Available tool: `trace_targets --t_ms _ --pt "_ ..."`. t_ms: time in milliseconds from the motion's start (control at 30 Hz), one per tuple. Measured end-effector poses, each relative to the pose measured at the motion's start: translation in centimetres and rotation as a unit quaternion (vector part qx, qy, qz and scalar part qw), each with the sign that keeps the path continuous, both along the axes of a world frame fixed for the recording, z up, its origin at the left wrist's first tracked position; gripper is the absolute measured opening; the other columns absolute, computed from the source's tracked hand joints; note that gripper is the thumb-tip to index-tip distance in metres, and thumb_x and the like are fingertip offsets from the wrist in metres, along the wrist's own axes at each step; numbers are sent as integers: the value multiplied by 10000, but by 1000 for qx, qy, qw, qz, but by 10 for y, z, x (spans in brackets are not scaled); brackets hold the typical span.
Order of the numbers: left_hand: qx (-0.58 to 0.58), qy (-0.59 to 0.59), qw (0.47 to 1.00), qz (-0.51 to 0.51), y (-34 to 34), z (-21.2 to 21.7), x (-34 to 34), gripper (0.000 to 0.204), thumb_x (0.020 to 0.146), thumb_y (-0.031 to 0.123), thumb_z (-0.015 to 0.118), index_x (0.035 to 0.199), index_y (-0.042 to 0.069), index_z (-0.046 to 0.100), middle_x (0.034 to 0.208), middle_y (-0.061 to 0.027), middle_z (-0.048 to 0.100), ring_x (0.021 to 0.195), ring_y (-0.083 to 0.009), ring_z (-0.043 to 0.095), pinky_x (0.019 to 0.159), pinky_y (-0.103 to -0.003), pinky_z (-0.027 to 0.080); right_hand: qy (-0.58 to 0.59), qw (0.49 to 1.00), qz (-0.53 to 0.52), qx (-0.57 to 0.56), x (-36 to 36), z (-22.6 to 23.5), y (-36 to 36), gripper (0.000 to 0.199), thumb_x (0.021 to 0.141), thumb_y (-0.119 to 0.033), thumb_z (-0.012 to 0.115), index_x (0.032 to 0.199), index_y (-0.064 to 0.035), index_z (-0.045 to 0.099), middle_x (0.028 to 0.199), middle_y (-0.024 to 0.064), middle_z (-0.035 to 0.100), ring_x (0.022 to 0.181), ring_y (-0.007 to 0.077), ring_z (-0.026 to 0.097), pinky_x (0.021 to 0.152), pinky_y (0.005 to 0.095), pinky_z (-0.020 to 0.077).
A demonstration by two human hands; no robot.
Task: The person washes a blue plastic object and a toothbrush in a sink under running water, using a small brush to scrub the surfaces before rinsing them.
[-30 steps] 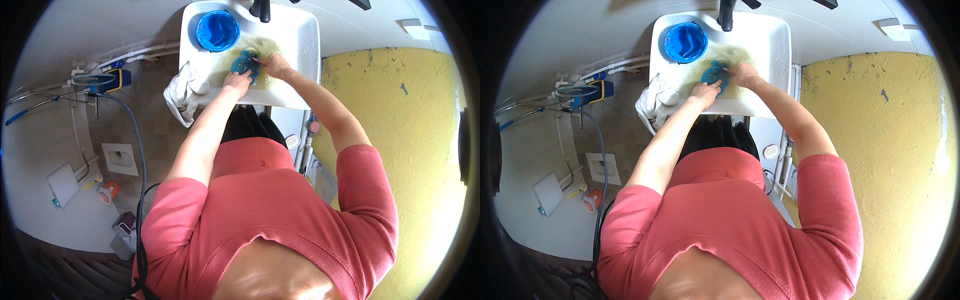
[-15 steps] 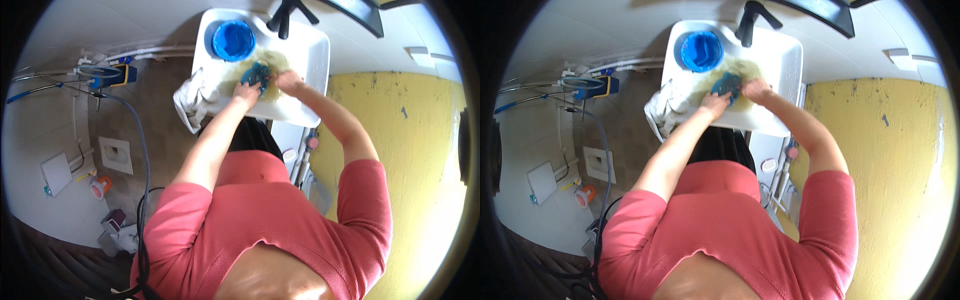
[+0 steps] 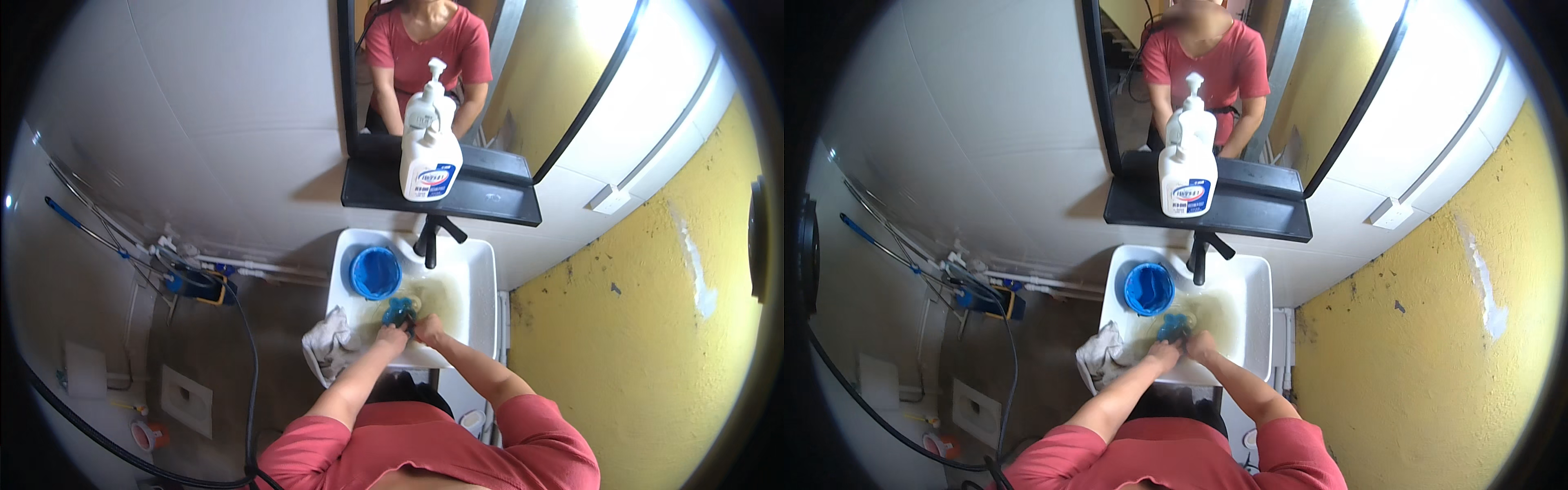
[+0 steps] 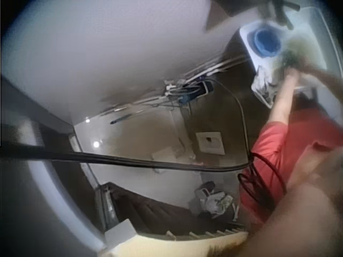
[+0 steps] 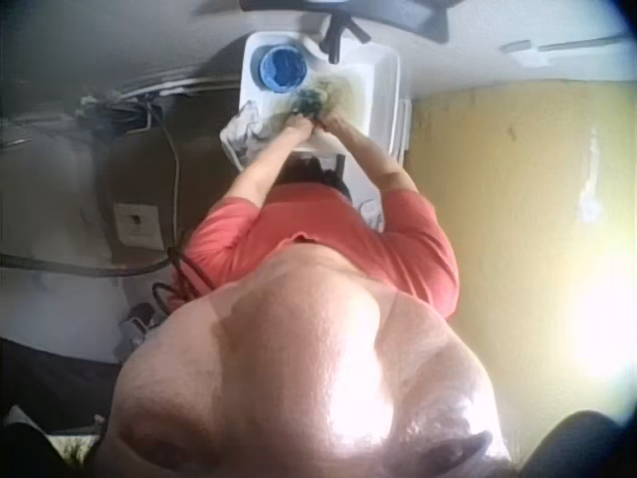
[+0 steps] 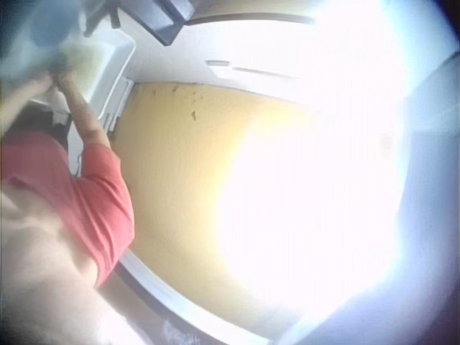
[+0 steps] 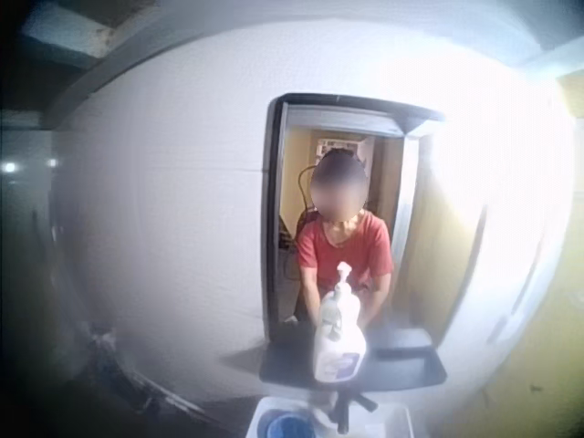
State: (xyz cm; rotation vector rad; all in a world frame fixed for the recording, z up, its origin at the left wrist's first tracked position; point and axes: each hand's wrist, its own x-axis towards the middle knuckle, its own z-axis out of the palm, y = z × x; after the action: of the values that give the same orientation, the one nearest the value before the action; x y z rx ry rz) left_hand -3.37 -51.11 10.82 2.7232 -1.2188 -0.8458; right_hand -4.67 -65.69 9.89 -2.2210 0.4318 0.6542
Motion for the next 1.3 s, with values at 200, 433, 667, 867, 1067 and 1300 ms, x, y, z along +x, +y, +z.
trace_targets --t_ms 200,433,667,867,1067,1300 --pt "9 20 998 -54 1 12 -3 303 853 154 393 1086 199 581 1420 80 280 1116 -232 473 893 -396 408 -49 816 462 -344 20 55 -26 146 797 -143 548 864 -105 672 877 74 666 834 219 645 647 384 518" --pt "19 28 997 -72 13 -6 3 327 843 111 394 1117 187 556 1427 65 267 1132 -265 459 951 -408 379 112 981 156 -3 19 46 -17 123 780 -89 523 757 -39 633 665 108 635 479 220 567 387 323 425" --pt "57 30 997 -46 12 19 4 488 823 132 456 1305 172 388 1396 14 330 1133 -281 455 919 -376 410 94 924 -223 295 0 66 -27 174 793 -65 507 635 -16 563 545 88 575 338 134 453 287 263 318" --pt "6 49 998 -38 17 -11 1 400 844 130 419 1240 153 472 1338 -50 400 1040 -335 511 872 -386 431 -98 948 207 -223 -4 36 -20 183 699 -92 521 798 -86 675 813 141 648 799 267 638 663 361 511" --pt "13 20 996 -86 -3 4 6 389 815 87 415 1185 157 514 1405 1 310 1027 -333 524 876 -394 443 -89 814 441 -368 24 81 -42 178 779 -149 523 850 -122 684 901 70 665 861 228 640 689 374 517" --pt "19 53 996 -73 12 -5 7 398 763 24 442 1135 145 514 1439 9 240 1048 -324 503 913 -352 413 -110 978 80 -155 4 24 -5 206 774 -92 474 804 -88 677 853 116 666 804 253 646 672 374 522"
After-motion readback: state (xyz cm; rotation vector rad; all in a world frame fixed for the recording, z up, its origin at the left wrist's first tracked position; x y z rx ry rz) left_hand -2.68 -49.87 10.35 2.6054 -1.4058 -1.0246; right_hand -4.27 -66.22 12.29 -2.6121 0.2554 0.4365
